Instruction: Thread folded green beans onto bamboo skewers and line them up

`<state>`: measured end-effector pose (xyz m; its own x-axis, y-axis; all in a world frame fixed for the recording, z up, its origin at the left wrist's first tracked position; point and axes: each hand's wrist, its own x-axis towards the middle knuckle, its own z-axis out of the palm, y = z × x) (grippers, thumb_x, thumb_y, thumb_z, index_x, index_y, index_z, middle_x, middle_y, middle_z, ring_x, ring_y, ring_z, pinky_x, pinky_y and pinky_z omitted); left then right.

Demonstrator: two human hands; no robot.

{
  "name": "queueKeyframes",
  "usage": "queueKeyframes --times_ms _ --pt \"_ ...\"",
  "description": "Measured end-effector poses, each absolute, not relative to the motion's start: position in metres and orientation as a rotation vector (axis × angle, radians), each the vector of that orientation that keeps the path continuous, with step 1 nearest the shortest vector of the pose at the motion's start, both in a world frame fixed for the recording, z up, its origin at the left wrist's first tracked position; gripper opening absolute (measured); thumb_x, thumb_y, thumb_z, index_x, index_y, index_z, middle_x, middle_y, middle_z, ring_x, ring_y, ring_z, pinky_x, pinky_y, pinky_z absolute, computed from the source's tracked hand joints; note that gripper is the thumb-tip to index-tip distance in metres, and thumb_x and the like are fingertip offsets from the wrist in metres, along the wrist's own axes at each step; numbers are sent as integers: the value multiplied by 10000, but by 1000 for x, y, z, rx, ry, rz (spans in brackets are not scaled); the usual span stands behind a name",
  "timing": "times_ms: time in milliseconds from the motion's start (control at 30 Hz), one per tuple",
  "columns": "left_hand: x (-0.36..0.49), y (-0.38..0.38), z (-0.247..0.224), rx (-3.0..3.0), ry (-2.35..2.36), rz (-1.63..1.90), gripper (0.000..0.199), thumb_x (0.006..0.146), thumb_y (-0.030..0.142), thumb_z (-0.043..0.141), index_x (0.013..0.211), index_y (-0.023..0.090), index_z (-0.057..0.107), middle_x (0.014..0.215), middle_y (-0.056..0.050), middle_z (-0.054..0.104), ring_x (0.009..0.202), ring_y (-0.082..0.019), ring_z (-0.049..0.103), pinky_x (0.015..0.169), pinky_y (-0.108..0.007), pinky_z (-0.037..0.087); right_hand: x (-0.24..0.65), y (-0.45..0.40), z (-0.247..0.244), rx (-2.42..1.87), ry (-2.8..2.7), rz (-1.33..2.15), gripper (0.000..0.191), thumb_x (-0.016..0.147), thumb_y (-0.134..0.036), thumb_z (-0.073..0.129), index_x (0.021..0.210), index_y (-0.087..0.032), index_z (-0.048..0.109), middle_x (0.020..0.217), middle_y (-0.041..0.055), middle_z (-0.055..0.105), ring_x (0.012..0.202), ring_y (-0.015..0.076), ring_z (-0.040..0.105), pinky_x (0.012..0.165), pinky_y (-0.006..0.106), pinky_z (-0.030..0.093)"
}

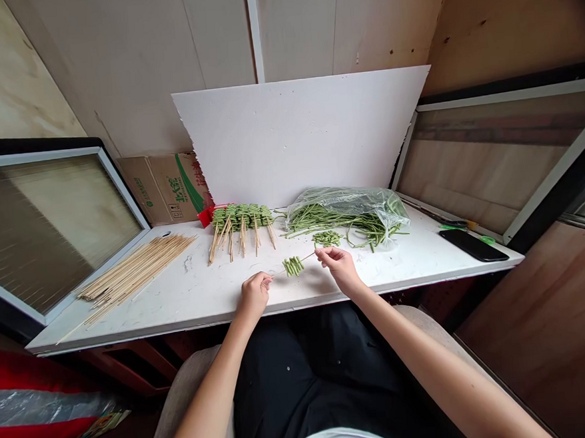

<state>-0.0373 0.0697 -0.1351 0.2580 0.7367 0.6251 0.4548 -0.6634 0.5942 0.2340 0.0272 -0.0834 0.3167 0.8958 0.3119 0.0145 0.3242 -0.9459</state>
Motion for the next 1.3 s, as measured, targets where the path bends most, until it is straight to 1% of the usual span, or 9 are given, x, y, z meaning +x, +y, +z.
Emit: queueKeyframes --times_ms 167,333,533,600,700,833,1000,1167,1300 --pt "-31 66 -133 2248 1062 1341 276 863 20 491 855 197 703 687 -11 674 683 -164 690 676 -241 531 210 21 -94 -1090 -1141 780 447 739 -643 841 732 -206 746 805 71 755 799 240 669 774 362 514" --pt "-29 66 -130 2207 1082 1390 238 923 89 495 854 197 696 673 -3 654 652 -158 653 671 -244 517 203 19 -92 -1138 -1158 766 430 768 -638 822 815 -211 797 947 87 795 947 284 699 848 374 518" --pt "-29 65 -127 2170 1186 1408 224 957 152 497 865 201 695 689 -12 663 653 -174 645 667 -266 503 258 38 -88 -1254 -1155 602 560 901 -698 614 1037 -191 810 1006 127 797 981 306 695 837 407 524" --pt "-28 65 -128 2171 1204 1399 226 948 136 494 874 202 697 697 -15 669 667 -180 654 674 -271 503 283 47 -91 -1318 -1206 465 522 875 -625 673 1112 -175 789 1002 139 797 947 305 692 859 431 522" --pt "-26 64 -130 2193 1195 1376 243 927 91 484 891 197 700 724 -24 681 694 -186 662 686 -275 507 314 59 -98 -1478 -1338 337 406 879 -510 652 1034 -164 798 982 153 795 858 296 676 842 446 505" --pt "-26 62 -130 2211 1187 1358 260 909 55 476 894 193 696 742 -31 688 709 -186 664 707 -275 511 332 72 -105 -1671 -1611 86 290 906 -403 608 874 -194 807 896 140 781 868 311 664 951 473 424" --pt "-26 61 -128 2226 1204 1353 240 948 105 480 888 196 694 727 -27 675 690 -180 652 688 -267 496 329 83 -110 -1750 -1765 -83 294 909 -442 660 806 -206 801 817 142 741 894 330 618 932 447 391" --pt "-26 60 -127 2231 1218 1346 241 978 161 482 887 198 702 717 -29 673 681 -184 649 673 -272 491 324 85 -118 -1677 -1733 -68 330 944 -472 622 824 -216 791 872 151 743 909 333 592 931 462 399" --pt "-26 59 -126 2244 1238 1340 247 991 199 484 877 205 703 710 -25 670 670 -181 643 667 -271 490 319 79 -117 -1593 -1691 6 283 943 -448 629 843 -230 779 900 136 756 909 327 588 943 474 409"
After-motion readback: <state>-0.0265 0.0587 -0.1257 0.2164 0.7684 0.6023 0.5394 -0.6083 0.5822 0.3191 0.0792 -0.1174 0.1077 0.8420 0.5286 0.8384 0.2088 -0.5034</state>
